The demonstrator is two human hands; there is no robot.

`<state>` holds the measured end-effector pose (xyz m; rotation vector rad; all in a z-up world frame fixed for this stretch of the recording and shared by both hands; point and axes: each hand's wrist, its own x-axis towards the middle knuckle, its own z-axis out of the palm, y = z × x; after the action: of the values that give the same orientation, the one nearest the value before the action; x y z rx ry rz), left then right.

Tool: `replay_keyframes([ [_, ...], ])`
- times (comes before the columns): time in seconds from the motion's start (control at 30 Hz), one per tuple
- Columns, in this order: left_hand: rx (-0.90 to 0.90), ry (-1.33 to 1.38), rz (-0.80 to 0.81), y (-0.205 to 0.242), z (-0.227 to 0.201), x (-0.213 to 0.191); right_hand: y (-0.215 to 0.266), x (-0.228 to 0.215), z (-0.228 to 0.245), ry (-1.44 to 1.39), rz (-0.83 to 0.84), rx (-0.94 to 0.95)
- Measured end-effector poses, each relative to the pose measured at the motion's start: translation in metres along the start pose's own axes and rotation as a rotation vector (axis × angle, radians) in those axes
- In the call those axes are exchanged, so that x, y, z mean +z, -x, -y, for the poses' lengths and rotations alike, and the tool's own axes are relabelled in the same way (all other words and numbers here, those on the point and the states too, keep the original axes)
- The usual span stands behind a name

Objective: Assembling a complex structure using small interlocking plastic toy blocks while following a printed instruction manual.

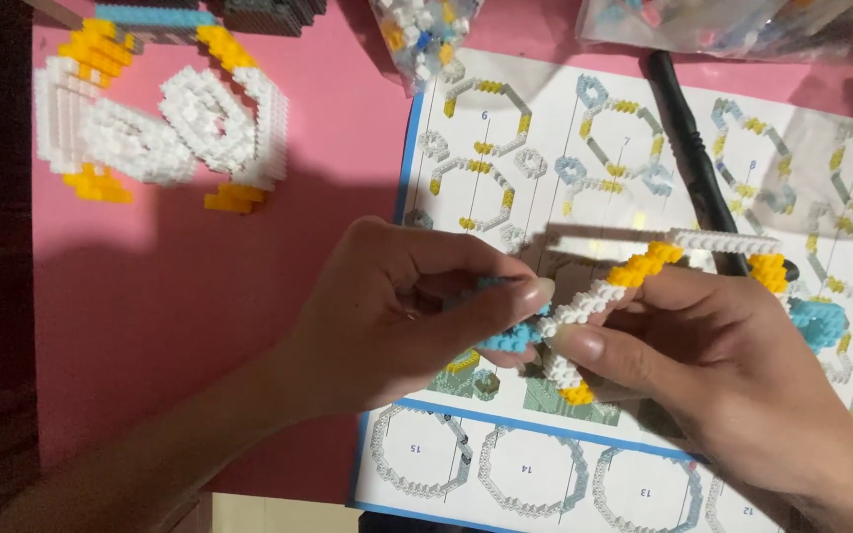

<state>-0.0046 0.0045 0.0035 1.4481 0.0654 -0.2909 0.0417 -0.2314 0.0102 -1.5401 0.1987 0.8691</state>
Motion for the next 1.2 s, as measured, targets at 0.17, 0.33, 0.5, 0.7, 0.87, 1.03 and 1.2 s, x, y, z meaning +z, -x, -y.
replay_keyframes([
  [0.17, 0.035, -0.053, -0.016, 0.002, 0.0, 0.0, -0.001, -0.003, -0.006, 0.05, 0.017, -0.04],
  [0.33, 0.024, -0.066, -0.031, 0.002, -0.001, 0.001, 0.0, -0.005, -0.012, 0.046, 0.025, -0.09],
  [0.5, -0.004, -0.055, -0.034, 0.002, -0.001, 0.001, 0.0, -0.003, -0.01, 0.134, -0.032, -0.03],
  [0.7, -0.006, -0.051, -0.029, 0.002, -0.001, 0.001, 0.0, -0.001, -0.007, 0.203, -0.057, -0.028],
  [0.87, -0.025, -0.035, -0.041, 0.002, -0.001, 0.003, 0.0, 0.001, -0.006, 0.225, -0.073, -0.024],
  [1.03, -0.053, -0.058, -0.048, 0.001, 0.002, 0.003, 0.0, 0.002, -0.005, 0.268, -0.087, -0.043],
  [1.2, 0.005, -0.07, -0.042, 0.002, 0.002, 0.003, 0.0, 0.004, -0.007, 0.247, -0.091, -0.07],
])
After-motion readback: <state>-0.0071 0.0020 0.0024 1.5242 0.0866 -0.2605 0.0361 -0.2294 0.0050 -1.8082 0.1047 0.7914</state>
